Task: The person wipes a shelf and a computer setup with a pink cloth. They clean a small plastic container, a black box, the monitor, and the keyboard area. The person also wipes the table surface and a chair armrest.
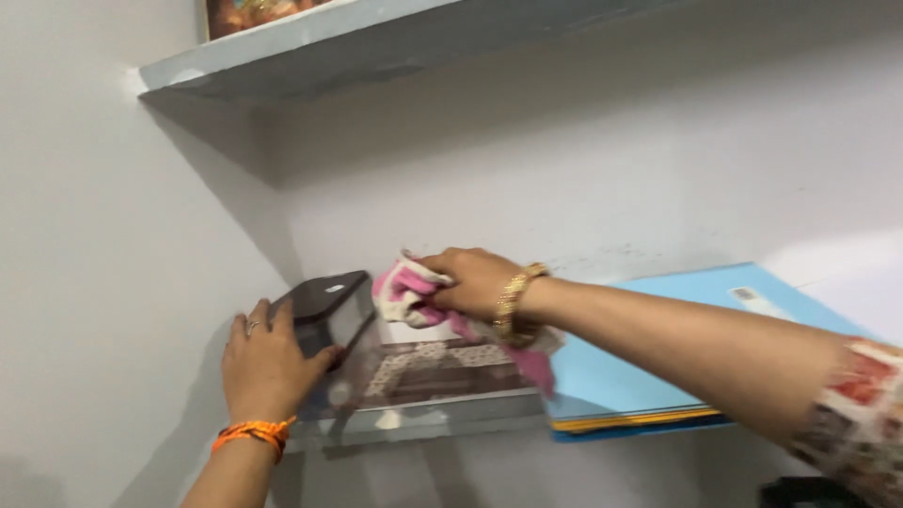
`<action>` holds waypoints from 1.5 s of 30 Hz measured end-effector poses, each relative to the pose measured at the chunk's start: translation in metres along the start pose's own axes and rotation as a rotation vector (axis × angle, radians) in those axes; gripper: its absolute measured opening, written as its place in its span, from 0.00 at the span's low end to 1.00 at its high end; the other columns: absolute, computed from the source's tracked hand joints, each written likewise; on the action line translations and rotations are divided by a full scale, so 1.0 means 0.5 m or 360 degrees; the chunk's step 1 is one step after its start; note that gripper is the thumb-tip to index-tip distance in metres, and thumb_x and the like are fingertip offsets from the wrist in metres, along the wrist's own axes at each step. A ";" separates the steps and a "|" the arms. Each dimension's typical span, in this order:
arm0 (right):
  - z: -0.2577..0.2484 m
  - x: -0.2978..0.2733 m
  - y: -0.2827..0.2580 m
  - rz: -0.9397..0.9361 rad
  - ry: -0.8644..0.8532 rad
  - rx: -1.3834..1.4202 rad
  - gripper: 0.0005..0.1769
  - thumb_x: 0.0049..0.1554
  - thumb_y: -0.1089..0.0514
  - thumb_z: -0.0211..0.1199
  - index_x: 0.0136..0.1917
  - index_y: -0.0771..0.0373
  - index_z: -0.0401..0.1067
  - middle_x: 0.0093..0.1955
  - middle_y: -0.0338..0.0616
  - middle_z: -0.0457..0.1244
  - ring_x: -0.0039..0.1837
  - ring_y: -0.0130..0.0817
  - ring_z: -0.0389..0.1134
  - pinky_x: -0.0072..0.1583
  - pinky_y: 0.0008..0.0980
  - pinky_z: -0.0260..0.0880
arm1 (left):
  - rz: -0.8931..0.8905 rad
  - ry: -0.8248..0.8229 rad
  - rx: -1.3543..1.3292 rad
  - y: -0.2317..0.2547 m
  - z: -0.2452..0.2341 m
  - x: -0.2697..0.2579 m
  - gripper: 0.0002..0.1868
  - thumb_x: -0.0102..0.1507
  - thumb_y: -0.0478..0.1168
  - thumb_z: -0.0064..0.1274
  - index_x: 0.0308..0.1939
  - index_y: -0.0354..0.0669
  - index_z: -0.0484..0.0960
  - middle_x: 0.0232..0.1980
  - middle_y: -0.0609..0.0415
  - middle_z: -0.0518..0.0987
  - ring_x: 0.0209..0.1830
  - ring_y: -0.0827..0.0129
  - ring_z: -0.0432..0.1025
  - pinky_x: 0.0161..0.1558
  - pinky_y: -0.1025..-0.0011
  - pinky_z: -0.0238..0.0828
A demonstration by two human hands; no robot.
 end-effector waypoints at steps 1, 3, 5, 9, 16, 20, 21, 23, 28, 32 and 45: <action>0.039 0.037 -0.009 0.0044 -0.0014 -0.0118 0.26 0.55 0.50 0.63 0.68 0.49 0.72 0.53 0.50 0.73 0.52 0.40 0.74 0.57 0.41 0.71 | 0.0019 -0.0064 0.0044 -0.026 0.018 0.015 0.57 0.46 0.67 0.70 0.74 0.53 0.65 0.80 0.49 0.58 0.77 0.47 0.51 0.70 0.56 0.54; 0.064 0.112 -0.025 0.0061 0.0291 -0.0058 0.29 0.56 0.52 0.62 0.71 0.51 0.68 0.58 0.53 0.67 0.55 0.45 0.71 0.57 0.44 0.71 | 0.0231 -0.0128 0.0026 -0.035 0.048 0.043 0.57 0.45 0.65 0.71 0.75 0.56 0.64 0.78 0.53 0.60 0.77 0.50 0.53 0.71 0.57 0.54; 0.097 0.182 -0.016 0.0152 0.0496 0.0150 0.31 0.56 0.52 0.60 0.73 0.53 0.65 0.60 0.54 0.65 0.55 0.45 0.71 0.57 0.45 0.72 | 0.0319 -0.0204 -0.0055 -0.045 0.069 0.062 0.53 0.47 0.58 0.69 0.75 0.60 0.64 0.77 0.57 0.61 0.77 0.54 0.54 0.71 0.59 0.57; 0.252 0.248 0.033 0.0432 0.0573 0.0651 0.28 0.55 0.54 0.60 0.70 0.54 0.67 0.60 0.51 0.65 0.55 0.44 0.71 0.56 0.43 0.72 | 0.0253 -0.0346 -0.0138 -0.044 0.101 0.063 0.42 0.53 0.42 0.61 0.72 0.64 0.66 0.78 0.62 0.61 0.78 0.59 0.56 0.69 0.61 0.62; 0.389 0.155 0.048 0.0461 0.0493 0.0840 0.25 0.54 0.56 0.60 0.65 0.56 0.71 0.60 0.47 0.65 0.54 0.41 0.72 0.56 0.40 0.73 | 0.0171 -0.0319 -0.0138 -0.025 0.068 0.041 0.44 0.52 0.38 0.59 0.74 0.62 0.65 0.77 0.61 0.60 0.77 0.58 0.53 0.66 0.61 0.64; 0.267 0.113 0.063 0.0355 0.0678 0.0820 0.23 0.53 0.57 0.59 0.63 0.57 0.74 0.60 0.45 0.65 0.54 0.40 0.72 0.55 0.38 0.73 | 0.0198 -0.0267 -0.0167 -0.021 0.064 0.034 0.40 0.53 0.37 0.58 0.70 0.60 0.66 0.76 0.60 0.62 0.77 0.58 0.56 0.66 0.62 0.65; 0.219 0.131 0.051 0.0263 0.0769 0.0804 0.22 0.53 0.57 0.59 0.62 0.57 0.74 0.60 0.44 0.65 0.54 0.39 0.72 0.55 0.38 0.73 | 0.0203 -0.0252 -0.0132 -0.021 0.064 0.033 0.40 0.53 0.37 0.58 0.70 0.60 0.66 0.76 0.61 0.63 0.76 0.58 0.56 0.66 0.63 0.65; 0.152 0.182 -0.003 0.0035 0.0842 0.0735 0.21 0.53 0.58 0.59 0.61 0.58 0.75 0.60 0.43 0.65 0.53 0.39 0.72 0.55 0.37 0.73 | 0.0219 -0.0201 -0.0102 -0.017 0.060 0.034 0.40 0.52 0.36 0.58 0.70 0.58 0.67 0.76 0.60 0.64 0.75 0.57 0.57 0.65 0.64 0.65; 0.253 0.324 -0.117 -0.0097 0.0076 0.0193 0.18 0.57 0.53 0.57 0.57 0.58 0.79 0.46 0.47 0.70 0.49 0.43 0.71 0.53 0.40 0.70 | 0.0139 -0.0393 -0.0066 -0.037 0.085 0.029 0.26 0.55 0.38 0.58 0.58 0.45 0.73 0.57 0.52 0.81 0.69 0.60 0.69 0.61 0.65 0.73; 0.260 0.375 -0.042 0.0268 -0.0067 0.0086 0.19 0.58 0.48 0.57 0.58 0.55 0.79 0.44 0.45 0.71 0.49 0.40 0.75 0.53 0.39 0.75 | 0.0361 0.0106 -0.0250 -0.018 0.021 0.031 0.23 0.49 0.33 0.58 0.49 0.44 0.74 0.50 0.47 0.82 0.62 0.55 0.72 0.50 0.58 0.76; 0.270 0.505 -0.118 0.0016 0.0001 -0.0853 0.42 0.54 0.49 0.64 0.77 0.54 0.53 0.84 0.43 0.37 0.82 0.61 0.32 0.76 0.57 0.42 | 0.0369 -0.0213 -0.0005 -0.014 0.000 0.075 0.27 0.54 0.61 0.66 0.46 0.50 0.80 0.38 0.49 0.84 0.42 0.54 0.80 0.44 0.58 0.77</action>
Point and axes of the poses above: each hand's wrist, its own x-axis towards the middle knuckle, its own z-axis out of the palm, y = z × x, the point moved 10 cm from there along x, towards the middle knuckle
